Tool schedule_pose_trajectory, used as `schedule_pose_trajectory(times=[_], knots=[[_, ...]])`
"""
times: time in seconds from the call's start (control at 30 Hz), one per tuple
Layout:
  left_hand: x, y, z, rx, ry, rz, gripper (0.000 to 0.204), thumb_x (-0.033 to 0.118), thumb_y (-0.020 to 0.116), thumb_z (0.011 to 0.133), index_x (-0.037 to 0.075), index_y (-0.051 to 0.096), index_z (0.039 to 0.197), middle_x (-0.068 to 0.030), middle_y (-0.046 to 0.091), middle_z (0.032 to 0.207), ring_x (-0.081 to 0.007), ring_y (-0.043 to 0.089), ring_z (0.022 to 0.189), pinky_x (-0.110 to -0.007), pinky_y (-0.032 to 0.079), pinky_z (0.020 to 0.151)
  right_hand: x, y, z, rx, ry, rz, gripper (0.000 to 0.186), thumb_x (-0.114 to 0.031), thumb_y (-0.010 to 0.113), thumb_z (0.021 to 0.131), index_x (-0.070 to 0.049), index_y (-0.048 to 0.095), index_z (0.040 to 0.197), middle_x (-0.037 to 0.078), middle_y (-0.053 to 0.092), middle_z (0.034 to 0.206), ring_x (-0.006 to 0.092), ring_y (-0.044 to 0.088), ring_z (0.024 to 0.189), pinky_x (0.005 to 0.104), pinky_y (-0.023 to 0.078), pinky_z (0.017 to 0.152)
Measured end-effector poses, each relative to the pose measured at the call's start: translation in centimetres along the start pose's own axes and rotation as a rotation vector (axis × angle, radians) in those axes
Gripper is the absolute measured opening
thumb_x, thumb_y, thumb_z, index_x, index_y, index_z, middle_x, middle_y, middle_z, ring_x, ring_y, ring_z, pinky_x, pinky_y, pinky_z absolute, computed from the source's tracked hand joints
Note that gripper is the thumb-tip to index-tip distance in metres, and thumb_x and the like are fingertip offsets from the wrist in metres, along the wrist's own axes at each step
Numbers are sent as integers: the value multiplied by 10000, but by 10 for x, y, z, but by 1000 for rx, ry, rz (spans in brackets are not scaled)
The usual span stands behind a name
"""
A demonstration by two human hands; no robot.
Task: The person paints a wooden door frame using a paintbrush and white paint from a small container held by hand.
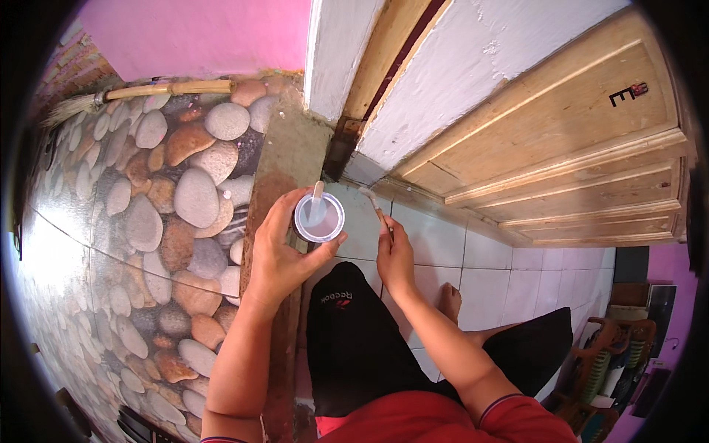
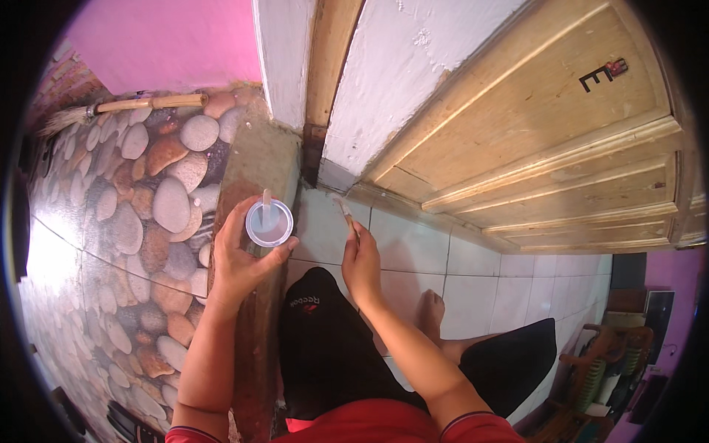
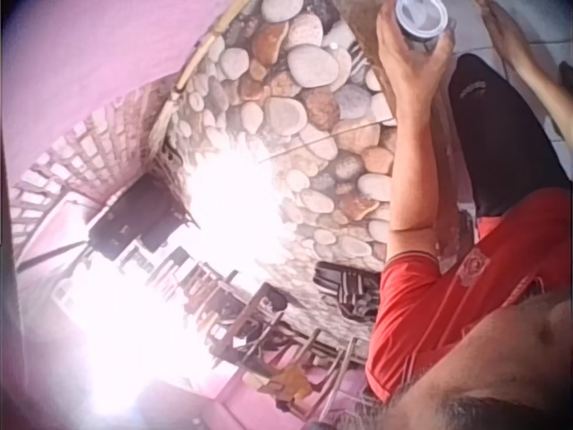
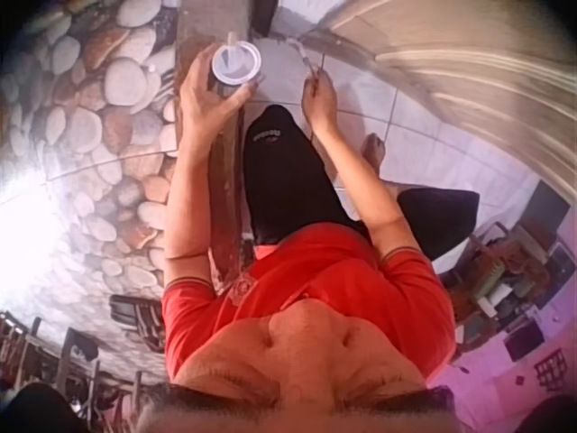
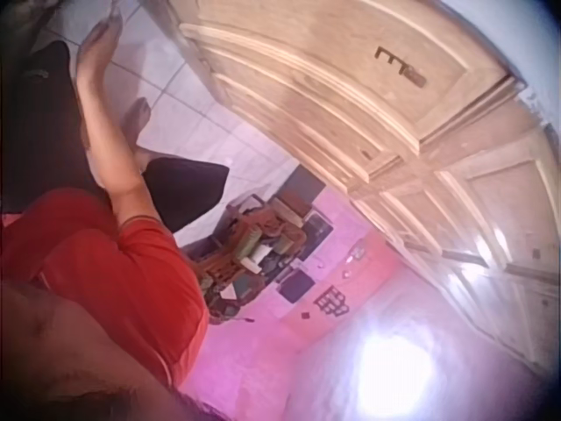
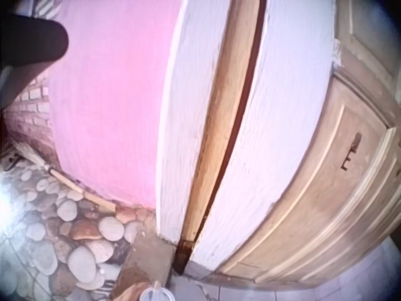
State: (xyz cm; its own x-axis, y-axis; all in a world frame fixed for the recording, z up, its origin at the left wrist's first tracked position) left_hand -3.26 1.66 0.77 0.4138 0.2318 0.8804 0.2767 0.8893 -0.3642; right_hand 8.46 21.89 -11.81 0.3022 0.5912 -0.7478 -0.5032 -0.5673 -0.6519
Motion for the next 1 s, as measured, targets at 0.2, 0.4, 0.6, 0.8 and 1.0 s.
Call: schedule_pose_trajectory(times=[0.2,0.4,0.6,0.8,1.0], knots=[[-4,-2,-2,-2,-13,-14,707,162,934,710,-14,607,1312,-167,689,1203,-293,702,1098,-388,545,962,-15,-1,32,-31,-13,-25,352,-137,542,1080,30,562,1389,275,615,1238,385,656,1072,434,525,924],[-2,-4,-1,1,4,11,712,164,932,709,-17,605,1315,-168,691,1205,-302,707,1090,-391,550,953,-47,-25,36,113,-143,-47,383,-33,550,1038,-3,533,1419,240,592,1113,409,640,985,472,534,838],[-2,-3,-2,5,7,21,713,164,932,709,-17,604,1316,-171,691,1204,-306,707,1088,-390,551,951,-58,-34,15,47,-182,-50,382,-28,552,1031,-17,535,1413,223,588,1093,409,661,949,492,550,795],[0,-1,-2,19,40,43,713,171,935,709,-17,604,1312,-172,691,1201,-307,708,1084,-391,552,946,-37,-21,32,32,-57,-175,340,-36,554,1044,-6,562,1383,221,608,1097,381,660,939,437,546,805],[0,-3,-2,18,28,41,709,169,932,712,-15,604,1313,-172,689,1202,-303,708,1084,-390,551,949,-69,-54,36,151,-232,-101,349,-57,549,1057,-1,562,1401,219,611,1146,366,665,986,425,544,827]])
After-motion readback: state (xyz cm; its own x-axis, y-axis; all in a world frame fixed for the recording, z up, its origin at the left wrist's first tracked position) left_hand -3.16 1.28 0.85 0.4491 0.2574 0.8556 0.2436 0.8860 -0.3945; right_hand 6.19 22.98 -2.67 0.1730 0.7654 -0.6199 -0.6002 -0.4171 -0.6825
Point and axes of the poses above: each hand's wrist, its own z-axis towards the middle knuckle, its own y-axis out of the palm, x = y × z, the point moved 3 cm from there along z, towards the middle knuckle
